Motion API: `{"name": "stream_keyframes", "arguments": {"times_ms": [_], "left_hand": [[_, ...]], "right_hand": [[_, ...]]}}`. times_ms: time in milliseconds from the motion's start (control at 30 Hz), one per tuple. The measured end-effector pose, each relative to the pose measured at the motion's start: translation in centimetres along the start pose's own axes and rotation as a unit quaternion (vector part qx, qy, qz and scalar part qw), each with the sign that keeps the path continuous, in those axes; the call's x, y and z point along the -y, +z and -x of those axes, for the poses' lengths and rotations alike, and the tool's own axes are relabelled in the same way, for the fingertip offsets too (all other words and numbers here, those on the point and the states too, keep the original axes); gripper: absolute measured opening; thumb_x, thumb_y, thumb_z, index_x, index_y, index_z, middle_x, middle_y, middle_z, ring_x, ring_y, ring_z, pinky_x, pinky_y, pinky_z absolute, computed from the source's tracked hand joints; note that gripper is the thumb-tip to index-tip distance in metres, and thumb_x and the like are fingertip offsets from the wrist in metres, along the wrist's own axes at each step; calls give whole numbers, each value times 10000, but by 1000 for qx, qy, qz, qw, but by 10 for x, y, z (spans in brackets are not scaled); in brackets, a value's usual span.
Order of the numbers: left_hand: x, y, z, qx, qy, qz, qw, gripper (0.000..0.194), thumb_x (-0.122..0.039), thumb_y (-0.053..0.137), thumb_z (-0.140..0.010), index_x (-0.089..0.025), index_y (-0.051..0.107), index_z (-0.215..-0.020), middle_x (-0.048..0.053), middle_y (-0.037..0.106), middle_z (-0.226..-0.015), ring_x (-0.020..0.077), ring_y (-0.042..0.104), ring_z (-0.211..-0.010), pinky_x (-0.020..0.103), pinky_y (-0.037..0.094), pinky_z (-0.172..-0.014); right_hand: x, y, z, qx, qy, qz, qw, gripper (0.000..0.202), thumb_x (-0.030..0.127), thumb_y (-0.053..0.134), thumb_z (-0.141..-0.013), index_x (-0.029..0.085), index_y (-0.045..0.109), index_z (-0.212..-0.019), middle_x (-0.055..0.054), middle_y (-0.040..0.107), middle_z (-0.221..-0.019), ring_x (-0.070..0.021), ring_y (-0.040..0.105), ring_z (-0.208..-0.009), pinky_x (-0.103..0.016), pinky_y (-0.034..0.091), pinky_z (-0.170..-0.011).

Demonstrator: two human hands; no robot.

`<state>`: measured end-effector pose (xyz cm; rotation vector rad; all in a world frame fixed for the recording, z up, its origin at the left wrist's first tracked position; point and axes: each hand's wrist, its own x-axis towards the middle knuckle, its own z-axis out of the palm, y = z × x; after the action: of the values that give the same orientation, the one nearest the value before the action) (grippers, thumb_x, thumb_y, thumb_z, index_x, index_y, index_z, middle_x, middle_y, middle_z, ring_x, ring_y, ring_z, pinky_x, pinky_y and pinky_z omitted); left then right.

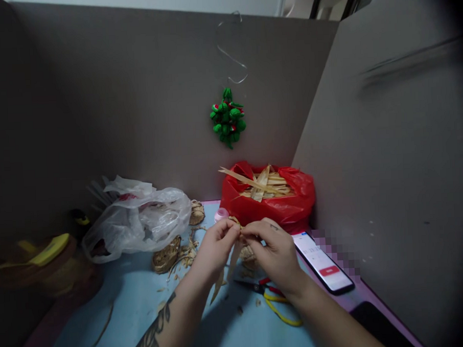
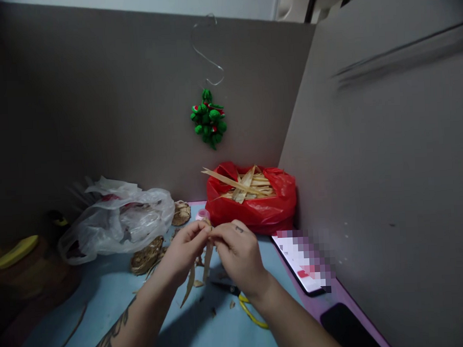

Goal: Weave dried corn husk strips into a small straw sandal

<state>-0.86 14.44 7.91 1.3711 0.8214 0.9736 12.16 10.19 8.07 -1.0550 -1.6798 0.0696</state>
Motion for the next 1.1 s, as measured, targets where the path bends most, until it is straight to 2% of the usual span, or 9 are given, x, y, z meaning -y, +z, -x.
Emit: {"name": "stream_keyframes", "arguments": {"times_ms": [133, 300, 467, 633, 733, 867, 967, 1100], "left_hand": [[2, -1, -1, 3, -2, 24, 1000, 269, -378, 552, -793, -161, 463, -660, -65, 355, -561, 66, 265, -502, 194, 227, -483], [0, 1, 0, -4, -8, 37, 999, 279, -396, 582, -765, -161, 475, -658, -63, 389, -579, 67, 288, -511, 198, 237, -501], [3, 1, -2, -11, 10, 37, 999, 263, -391, 581, -761, -158, 498, -671, -42, 462, -622, 84, 363, -568, 200, 279, -543], [5, -3, -3, -27, 3, 37, 999, 236, -363, 550, -785, -157, 501, -682, -33, 477, -630, 84, 355, -566, 197, 275, -535], [4, -4, -3, -16, -5, 34, 999, 248, -375, 552, -787, -158, 501, -677, -36, 465, -617, 80, 342, -545, 194, 262, -512], [4, -4, -2, -13, -14, 35, 999, 270, -395, 546, -799, -161, 499, -673, -54, 409, -566, 72, 301, -501, 192, 231, -481], [6, -3, -3, -16, -16, 58, 998, 288, -412, 537, -802, -159, 489, -672, -54, 415, -567, 67, 283, -490, 191, 220, -472], [7, 1, -4, -56, -13, 71, 996, 276, -402, 556, -777, -161, 480, -665, -60, 413, -547, 66, 299, -487, 187, 247, -479]], "right_hand": [[-6, 5, 3, -21, -12, 8, 1000, 164, 82, 540, -822, 220, 629, -803, -11, 657, -728, -153, 538, -707, -288, 448, -657], [-9, 11, 5, -36, -6, 21, 999, 134, 95, 564, -812, 211, 611, -766, -14, 646, -728, -161, 528, -723, -299, 440, -675], [-13, 8, -3, -35, 73, 7, 997, 85, 128, 625, -753, 207, 615, -783, -27, 641, -808, -183, 560, -808, -313, 447, -726], [-18, -1, -9, 27, 155, -43, 987, 191, 167, 622, -740, 198, 657, -925, -55, 660, -943, -203, 586, -915, -333, 460, -810], [-19, -1, -10, 63, 206, -90, 972, 149, 201, 605, -761, 192, 672, -894, -44, 676, -896, -187, 617, -847, -317, 475, -779], [-14, 0, -9, 54, 225, -89, 969, 68, 190, 616, -753, 190, 683, -759, -20, 684, -777, -172, 620, -756, -288, 468, -717], [-10, -1, -9, 32, 211, -68, 975, 60, 165, 632, -743, 194, 684, -747, -13, 678, -757, -163, 611, -730, -277, 462, -688], [-5, 2, -4, 3, 113, 9, 994, 71, 158, 630, -767, 196, 669, -722, -14, 647, -717, -167, 572, -735, -292, 446, -695]]}}
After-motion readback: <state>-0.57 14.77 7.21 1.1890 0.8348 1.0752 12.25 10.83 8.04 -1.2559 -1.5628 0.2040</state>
